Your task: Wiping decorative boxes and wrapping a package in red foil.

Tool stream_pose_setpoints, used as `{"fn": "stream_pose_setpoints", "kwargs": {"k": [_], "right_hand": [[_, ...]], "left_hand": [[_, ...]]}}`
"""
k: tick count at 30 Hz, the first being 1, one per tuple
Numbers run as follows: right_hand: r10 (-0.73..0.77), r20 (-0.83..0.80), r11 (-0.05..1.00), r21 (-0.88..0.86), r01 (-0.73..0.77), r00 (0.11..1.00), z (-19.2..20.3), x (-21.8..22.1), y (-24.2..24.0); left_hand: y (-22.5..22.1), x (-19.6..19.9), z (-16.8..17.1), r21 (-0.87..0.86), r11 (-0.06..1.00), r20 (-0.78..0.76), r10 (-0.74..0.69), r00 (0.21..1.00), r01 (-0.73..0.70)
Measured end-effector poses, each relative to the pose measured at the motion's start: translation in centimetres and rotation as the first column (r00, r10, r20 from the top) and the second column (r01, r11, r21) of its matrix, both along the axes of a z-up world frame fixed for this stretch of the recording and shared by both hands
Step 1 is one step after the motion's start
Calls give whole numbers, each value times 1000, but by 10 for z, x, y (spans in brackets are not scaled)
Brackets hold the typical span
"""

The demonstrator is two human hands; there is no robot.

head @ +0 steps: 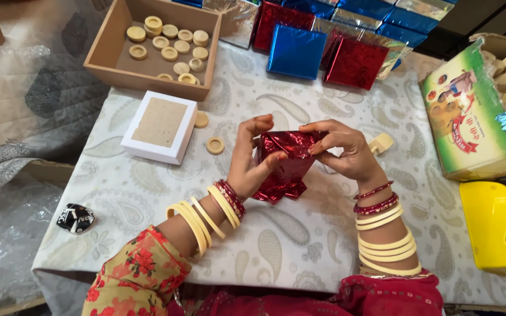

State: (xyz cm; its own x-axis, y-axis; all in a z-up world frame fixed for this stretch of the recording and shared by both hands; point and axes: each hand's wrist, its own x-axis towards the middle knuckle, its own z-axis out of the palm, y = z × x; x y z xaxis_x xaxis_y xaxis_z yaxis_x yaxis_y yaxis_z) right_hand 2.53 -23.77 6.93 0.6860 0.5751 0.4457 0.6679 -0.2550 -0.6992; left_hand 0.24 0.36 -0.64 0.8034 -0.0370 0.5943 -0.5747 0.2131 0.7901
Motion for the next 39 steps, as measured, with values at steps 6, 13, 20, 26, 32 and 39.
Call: {"fn": "stream_pose_setpoints", "kwargs": {"k": [6, 13, 20, 26, 32, 39], "right_hand": [[8, 51, 1000, -15, -7, 999, -1, -1, 1], [7, 38, 1000, -21, -6, 999, -7, 2, -3], [6, -62, 1000, -10, -7, 998, 16, -16, 26], [-124, 95, 990, -60, 130, 988, -12, -6, 18], [-66, 52, 996, 60, 63, 996, -26, 1, 13], [-13, 30, 996, 93, 10, 999, -24, 2, 14]], "left_hand": [[3, -6, 16, 59, 990, -103, -118, 988, 125], [4, -5, 21, 252, 968, 14, 15, 1000, -18], [0, -6, 16, 183, 983, -22, 22, 1000, -17], [-1, -5, 11, 192, 980, 10, 51, 999, -52], [0, -5, 11, 225, 971, 33, 77, 996, -83], [1, -1, 13, 219, 974, 5, 49, 999, -49]]}}
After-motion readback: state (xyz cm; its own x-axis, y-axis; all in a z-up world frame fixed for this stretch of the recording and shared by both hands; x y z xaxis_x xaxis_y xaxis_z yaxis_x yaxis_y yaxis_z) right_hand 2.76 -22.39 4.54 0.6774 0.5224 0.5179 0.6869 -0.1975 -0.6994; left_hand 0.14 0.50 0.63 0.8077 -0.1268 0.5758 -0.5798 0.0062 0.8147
